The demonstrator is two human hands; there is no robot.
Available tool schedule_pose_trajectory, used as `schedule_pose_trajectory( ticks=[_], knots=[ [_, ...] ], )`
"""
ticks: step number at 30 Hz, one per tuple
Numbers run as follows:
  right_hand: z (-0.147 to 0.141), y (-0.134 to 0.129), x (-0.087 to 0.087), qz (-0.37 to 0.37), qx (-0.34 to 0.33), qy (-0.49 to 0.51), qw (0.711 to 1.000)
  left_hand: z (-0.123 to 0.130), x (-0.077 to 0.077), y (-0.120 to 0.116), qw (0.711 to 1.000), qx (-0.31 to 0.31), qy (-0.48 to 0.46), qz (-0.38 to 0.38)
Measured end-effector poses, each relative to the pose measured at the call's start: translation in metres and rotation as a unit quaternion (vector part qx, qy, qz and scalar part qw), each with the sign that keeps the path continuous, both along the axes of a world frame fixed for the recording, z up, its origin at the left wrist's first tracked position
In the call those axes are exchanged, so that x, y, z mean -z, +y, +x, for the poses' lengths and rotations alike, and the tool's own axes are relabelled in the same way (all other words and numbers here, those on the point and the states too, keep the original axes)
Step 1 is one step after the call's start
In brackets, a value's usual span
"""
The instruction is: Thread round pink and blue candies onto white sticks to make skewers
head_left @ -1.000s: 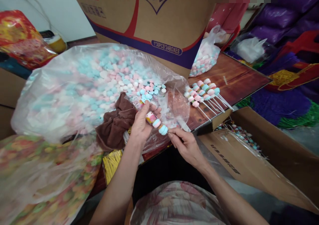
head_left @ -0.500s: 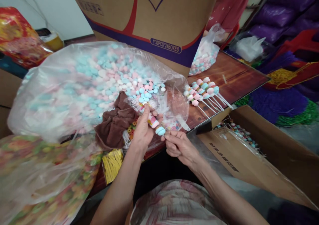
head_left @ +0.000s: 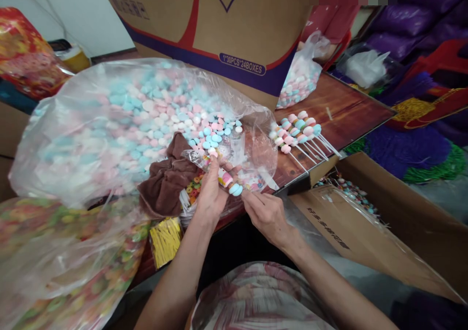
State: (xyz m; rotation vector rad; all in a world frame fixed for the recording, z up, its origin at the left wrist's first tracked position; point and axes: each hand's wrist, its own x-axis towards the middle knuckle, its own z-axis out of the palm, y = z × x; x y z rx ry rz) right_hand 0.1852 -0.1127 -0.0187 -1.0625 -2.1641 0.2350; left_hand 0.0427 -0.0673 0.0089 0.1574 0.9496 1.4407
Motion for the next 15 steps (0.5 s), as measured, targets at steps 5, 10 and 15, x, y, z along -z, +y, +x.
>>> schedule_pose_trajectory(
  ticks=[5,10,15],
  knots=[
    [-0.012,0.004,0.004,0.002,0.032,-0.005,0.999,0.01,0.003,-0.005,0.998,0.064,0.008,0.013],
    [-0.023,0.006,0.002,-0.047,0.075,0.058,0.994,0.012,0.004,-0.01,0.993,0.115,-0.011,0.017],
    [-0.004,-0.007,-0.011,-0.285,-0.002,0.134,0.949,-0.002,-0.001,-0.007,0.996,0.084,0.005,0.016]
  ],
)
